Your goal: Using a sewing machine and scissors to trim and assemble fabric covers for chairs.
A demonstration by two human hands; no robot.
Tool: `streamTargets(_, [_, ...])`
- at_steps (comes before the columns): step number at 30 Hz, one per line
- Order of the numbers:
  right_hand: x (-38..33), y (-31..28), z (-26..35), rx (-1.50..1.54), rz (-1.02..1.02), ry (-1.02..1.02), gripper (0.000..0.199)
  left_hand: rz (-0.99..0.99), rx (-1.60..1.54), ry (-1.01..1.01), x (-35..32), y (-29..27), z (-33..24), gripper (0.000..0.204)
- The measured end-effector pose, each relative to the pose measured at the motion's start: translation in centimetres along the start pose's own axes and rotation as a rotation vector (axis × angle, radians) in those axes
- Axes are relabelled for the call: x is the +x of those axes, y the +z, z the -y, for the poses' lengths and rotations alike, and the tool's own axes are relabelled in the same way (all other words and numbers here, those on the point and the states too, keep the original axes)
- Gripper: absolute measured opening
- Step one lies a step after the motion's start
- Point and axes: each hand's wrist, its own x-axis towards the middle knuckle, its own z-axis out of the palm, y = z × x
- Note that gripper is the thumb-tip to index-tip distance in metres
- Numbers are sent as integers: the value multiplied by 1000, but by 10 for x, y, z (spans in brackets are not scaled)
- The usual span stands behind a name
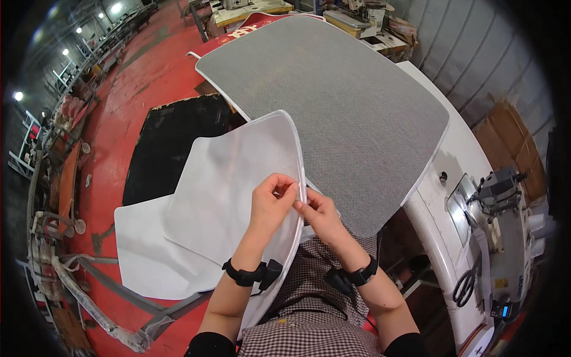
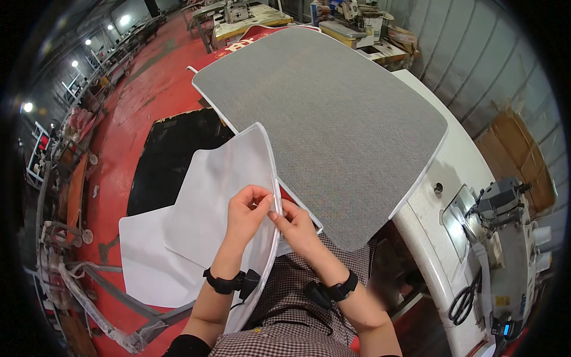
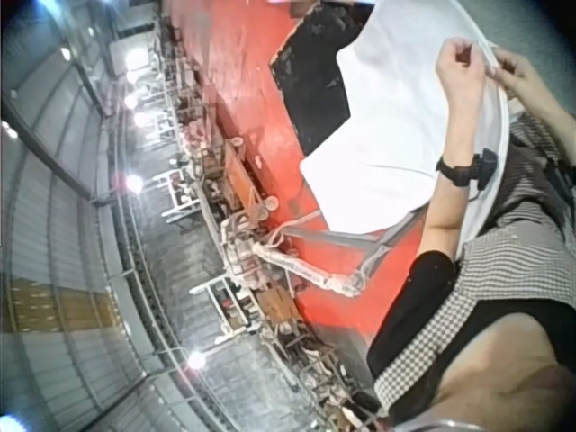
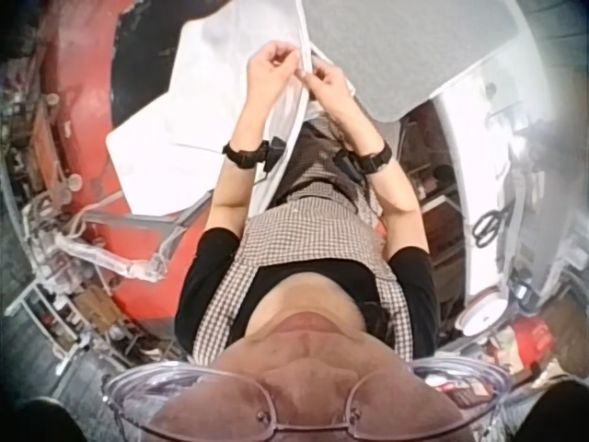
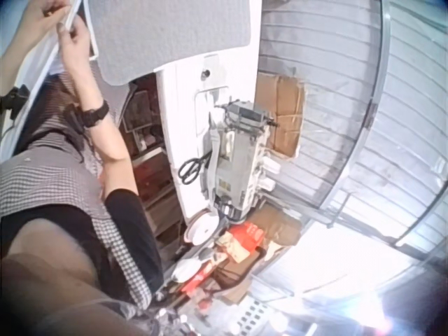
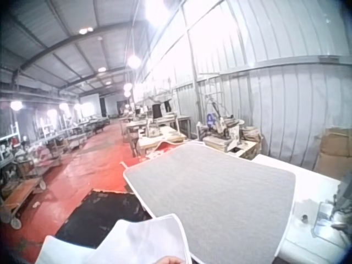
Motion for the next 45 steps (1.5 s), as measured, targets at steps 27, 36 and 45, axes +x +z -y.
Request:
streamTargets(27, [-350, -284, 42, -1636, -1376, 349, 35, -71, 188, 396, -45, 50, 31, 43])
streamTargets(36, [-407, -301, 47, -1413, -1282, 611, 41, -49, 253, 395, -60, 45, 23, 48])
streamTargets(45, [-418, -268, 64, -824, -1242, 397, 37, -21, 243, 384, -64, 41, 23, 45])
